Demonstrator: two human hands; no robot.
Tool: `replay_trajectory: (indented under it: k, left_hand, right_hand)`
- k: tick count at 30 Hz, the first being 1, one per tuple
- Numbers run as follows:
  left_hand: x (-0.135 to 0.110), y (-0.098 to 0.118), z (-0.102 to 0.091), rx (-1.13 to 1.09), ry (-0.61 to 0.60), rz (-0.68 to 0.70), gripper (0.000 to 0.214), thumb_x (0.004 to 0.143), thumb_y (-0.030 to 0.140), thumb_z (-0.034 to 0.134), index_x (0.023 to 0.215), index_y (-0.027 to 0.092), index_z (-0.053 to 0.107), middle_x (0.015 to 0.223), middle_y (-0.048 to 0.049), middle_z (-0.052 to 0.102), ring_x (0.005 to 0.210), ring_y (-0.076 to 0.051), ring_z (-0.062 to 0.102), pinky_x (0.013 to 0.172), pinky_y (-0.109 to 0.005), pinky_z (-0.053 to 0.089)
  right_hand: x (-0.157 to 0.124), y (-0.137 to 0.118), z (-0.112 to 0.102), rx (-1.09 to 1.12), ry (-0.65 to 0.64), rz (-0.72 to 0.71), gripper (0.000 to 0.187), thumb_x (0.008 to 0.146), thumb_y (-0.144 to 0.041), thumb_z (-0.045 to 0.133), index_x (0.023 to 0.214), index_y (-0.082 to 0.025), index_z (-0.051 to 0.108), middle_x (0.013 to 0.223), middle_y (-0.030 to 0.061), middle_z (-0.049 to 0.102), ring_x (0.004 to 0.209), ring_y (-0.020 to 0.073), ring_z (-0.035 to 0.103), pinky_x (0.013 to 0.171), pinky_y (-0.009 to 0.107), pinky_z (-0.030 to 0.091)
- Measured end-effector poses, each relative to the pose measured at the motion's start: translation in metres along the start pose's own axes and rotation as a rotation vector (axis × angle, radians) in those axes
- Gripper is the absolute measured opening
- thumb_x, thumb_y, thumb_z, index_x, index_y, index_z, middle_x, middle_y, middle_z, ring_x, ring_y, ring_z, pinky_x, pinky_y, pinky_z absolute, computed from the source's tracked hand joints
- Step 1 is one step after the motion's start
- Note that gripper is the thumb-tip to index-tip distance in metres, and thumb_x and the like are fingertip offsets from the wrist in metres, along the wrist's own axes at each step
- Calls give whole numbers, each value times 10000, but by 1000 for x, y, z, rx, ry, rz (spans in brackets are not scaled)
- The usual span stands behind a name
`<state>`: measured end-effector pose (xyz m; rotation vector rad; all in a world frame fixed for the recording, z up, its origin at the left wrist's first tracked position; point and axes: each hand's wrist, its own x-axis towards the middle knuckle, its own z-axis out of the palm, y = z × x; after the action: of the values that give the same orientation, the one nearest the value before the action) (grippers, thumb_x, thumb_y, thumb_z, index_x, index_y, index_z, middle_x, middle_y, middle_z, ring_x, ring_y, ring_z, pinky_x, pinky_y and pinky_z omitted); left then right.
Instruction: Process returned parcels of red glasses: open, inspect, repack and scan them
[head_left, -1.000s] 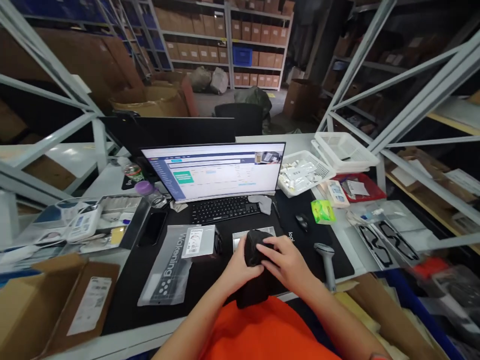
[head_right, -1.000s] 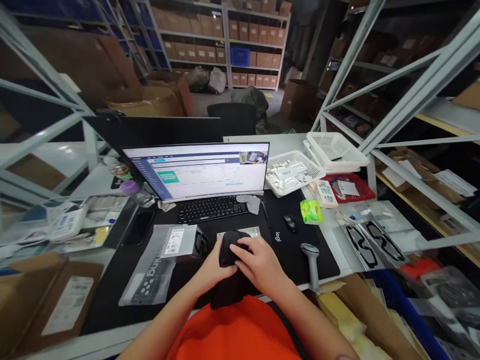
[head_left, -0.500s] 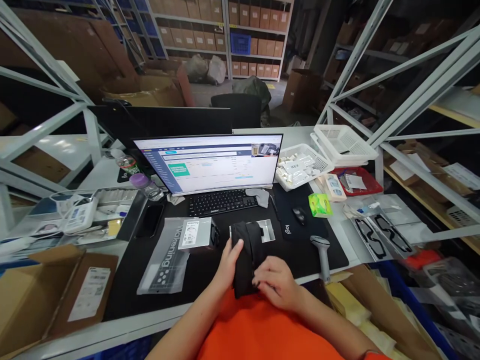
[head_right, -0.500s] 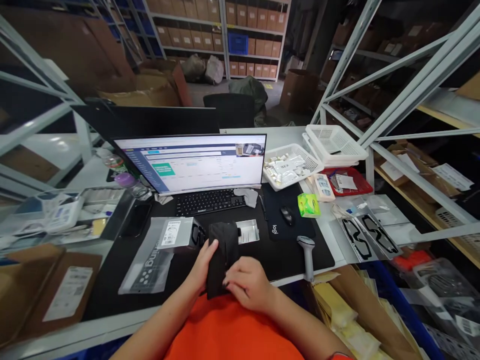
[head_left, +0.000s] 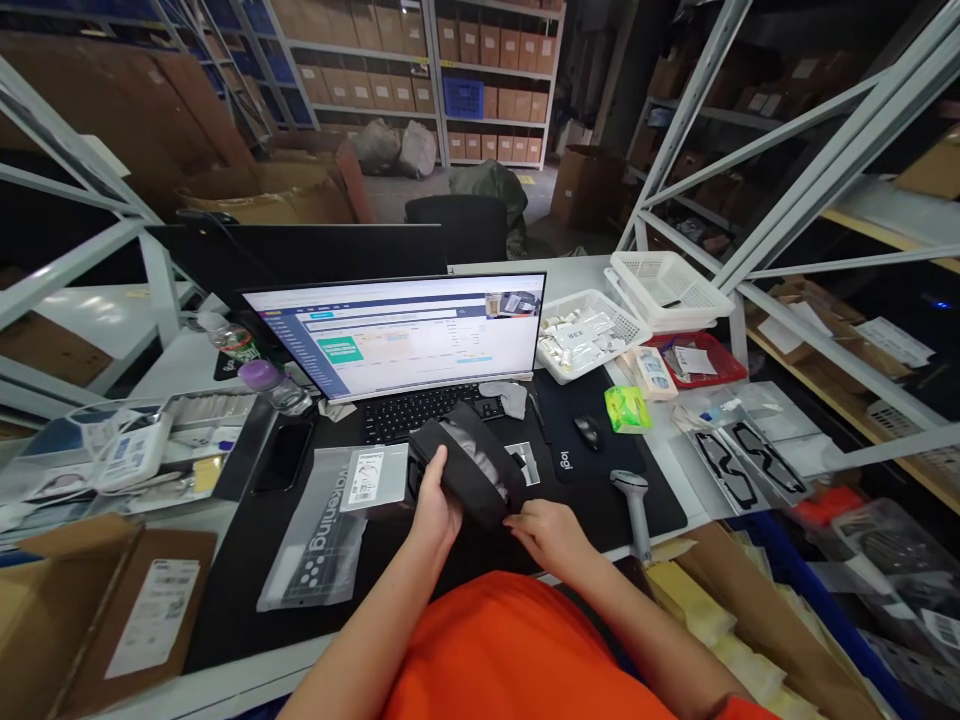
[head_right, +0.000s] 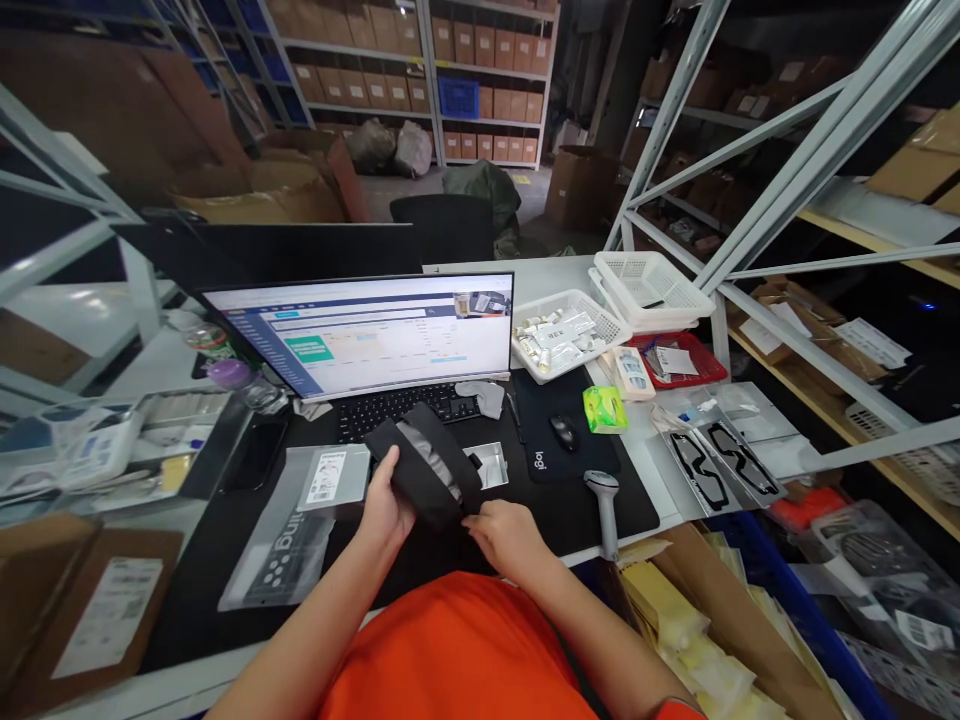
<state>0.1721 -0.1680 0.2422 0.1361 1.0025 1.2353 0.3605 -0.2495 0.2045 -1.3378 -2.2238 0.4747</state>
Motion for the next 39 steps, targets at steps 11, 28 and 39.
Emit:
replay_trajectory:
  k: [11,28,39]
  left_hand:
    - [-21,-28,-68,154,-266,4,801,559,222,896,1311,191,621,1185,-135,730,1190,-354,640,1095,-513,465]
    - [-63,-47,-140,6,-164,-268,729,530,51,830,1224,204,668,1157,-120,747,1234,-343,623,1124,-507,458]
    - [-49,-56,-157,-123,18,-486,347,616,15,730,946,108,678,1003,-154,759,1143,-339,677,1088,-507,497]
  right_hand:
    - [35,-22,-12,347,47,155,447,971,-219,492,1416,-247,531,1442,123,525,1369,236,482,1162,457,400]
    - [38,-33,56,211,-187,264,429,678,-285,853,1034,-191,634,1203,119,464,1179,310,480,1050,505,443]
    - [32,-30,83,487,142,357,251,793,-296,666,1003,-202,565,954,53,652,891,232,619,813,357,497]
